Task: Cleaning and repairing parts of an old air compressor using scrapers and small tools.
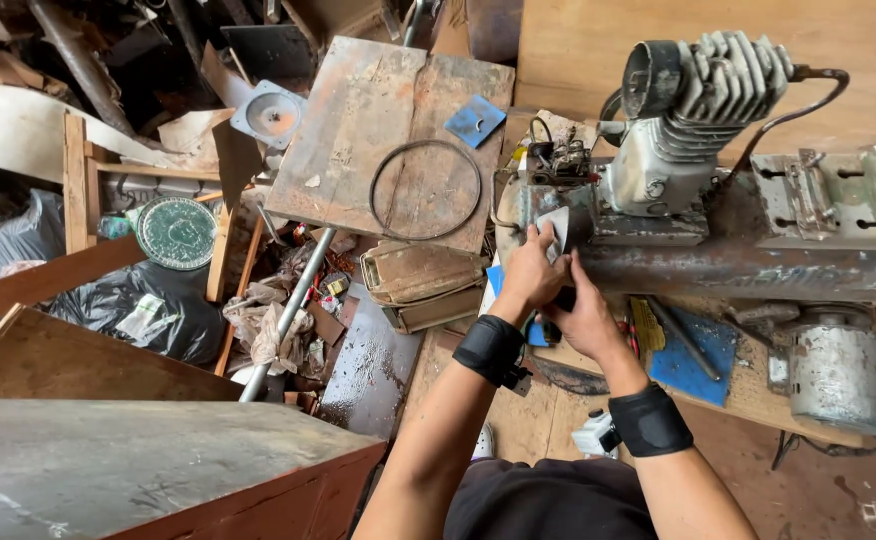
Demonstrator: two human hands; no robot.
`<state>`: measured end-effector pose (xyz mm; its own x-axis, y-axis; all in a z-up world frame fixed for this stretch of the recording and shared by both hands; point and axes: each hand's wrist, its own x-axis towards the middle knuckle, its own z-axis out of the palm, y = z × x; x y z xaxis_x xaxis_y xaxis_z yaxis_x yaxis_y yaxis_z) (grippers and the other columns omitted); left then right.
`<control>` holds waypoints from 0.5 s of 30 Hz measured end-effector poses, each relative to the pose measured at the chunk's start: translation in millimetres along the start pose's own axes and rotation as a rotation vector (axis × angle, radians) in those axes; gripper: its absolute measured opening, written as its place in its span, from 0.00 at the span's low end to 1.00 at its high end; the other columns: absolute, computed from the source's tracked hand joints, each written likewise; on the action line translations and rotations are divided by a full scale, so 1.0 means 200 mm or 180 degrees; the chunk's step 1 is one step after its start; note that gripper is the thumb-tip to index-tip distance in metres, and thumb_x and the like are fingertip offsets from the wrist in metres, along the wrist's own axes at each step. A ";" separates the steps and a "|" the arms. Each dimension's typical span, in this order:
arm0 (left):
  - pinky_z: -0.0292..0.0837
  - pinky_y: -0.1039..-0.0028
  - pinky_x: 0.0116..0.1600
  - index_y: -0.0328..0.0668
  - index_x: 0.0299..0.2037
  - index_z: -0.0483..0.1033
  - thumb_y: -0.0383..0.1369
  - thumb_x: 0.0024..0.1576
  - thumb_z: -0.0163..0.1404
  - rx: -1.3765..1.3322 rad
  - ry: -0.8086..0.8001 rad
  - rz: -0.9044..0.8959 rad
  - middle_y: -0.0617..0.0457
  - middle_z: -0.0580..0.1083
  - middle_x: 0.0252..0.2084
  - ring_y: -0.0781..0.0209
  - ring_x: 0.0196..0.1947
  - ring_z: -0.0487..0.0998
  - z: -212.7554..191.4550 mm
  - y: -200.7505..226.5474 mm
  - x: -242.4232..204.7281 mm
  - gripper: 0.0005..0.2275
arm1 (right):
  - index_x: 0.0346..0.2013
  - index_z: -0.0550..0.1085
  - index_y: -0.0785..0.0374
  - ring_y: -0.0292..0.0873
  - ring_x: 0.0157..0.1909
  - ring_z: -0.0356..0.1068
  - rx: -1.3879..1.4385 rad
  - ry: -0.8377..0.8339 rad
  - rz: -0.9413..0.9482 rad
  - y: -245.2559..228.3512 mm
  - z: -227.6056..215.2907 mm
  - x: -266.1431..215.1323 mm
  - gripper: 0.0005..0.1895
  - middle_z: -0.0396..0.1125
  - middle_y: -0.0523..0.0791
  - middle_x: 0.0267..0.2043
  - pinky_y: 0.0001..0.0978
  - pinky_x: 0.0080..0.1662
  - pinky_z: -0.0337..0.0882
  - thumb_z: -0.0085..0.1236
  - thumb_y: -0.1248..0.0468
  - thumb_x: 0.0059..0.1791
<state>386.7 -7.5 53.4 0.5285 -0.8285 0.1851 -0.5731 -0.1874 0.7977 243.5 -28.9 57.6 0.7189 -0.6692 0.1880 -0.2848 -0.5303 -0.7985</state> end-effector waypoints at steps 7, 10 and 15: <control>0.71 0.61 0.65 0.39 0.59 0.75 0.37 0.54 0.53 -0.0069 0.0238 0.0137 0.39 0.70 0.69 0.37 0.59 0.78 -0.25 0.01 -0.05 0.22 | 0.76 0.49 0.67 0.41 0.41 0.75 0.0454 0.0068 0.0390 -0.12 -0.04 0.05 0.45 0.69 0.53 0.59 0.39 0.46 0.75 0.53 0.73 0.44; 0.57 0.55 0.76 0.36 0.61 0.73 0.30 0.46 0.54 0.1073 0.0733 0.0812 0.37 0.68 0.67 0.33 0.73 0.62 -0.19 -0.15 -0.02 0.27 | 0.79 0.49 0.58 0.46 0.29 0.70 0.0537 -0.0194 0.1428 -0.33 -0.08 0.01 0.45 0.73 0.57 0.42 0.44 0.38 0.74 0.46 0.73 0.47; 0.39 0.34 0.73 0.31 0.65 0.68 0.31 0.52 0.50 0.1416 0.0446 0.0989 0.36 0.61 0.71 0.29 0.76 0.48 -0.16 -0.24 0.03 0.27 | 0.74 0.52 0.70 0.44 0.44 0.74 -0.0846 0.1012 -0.1123 0.06 0.11 0.01 0.40 0.70 0.61 0.51 0.34 0.43 0.75 0.55 0.69 0.49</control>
<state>439.0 13.3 34.6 0.3533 -0.8080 0.4716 -0.9082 -0.1753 0.3800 254.4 -25.0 36.0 0.5843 -0.5292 0.6152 -0.2410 -0.8370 -0.4912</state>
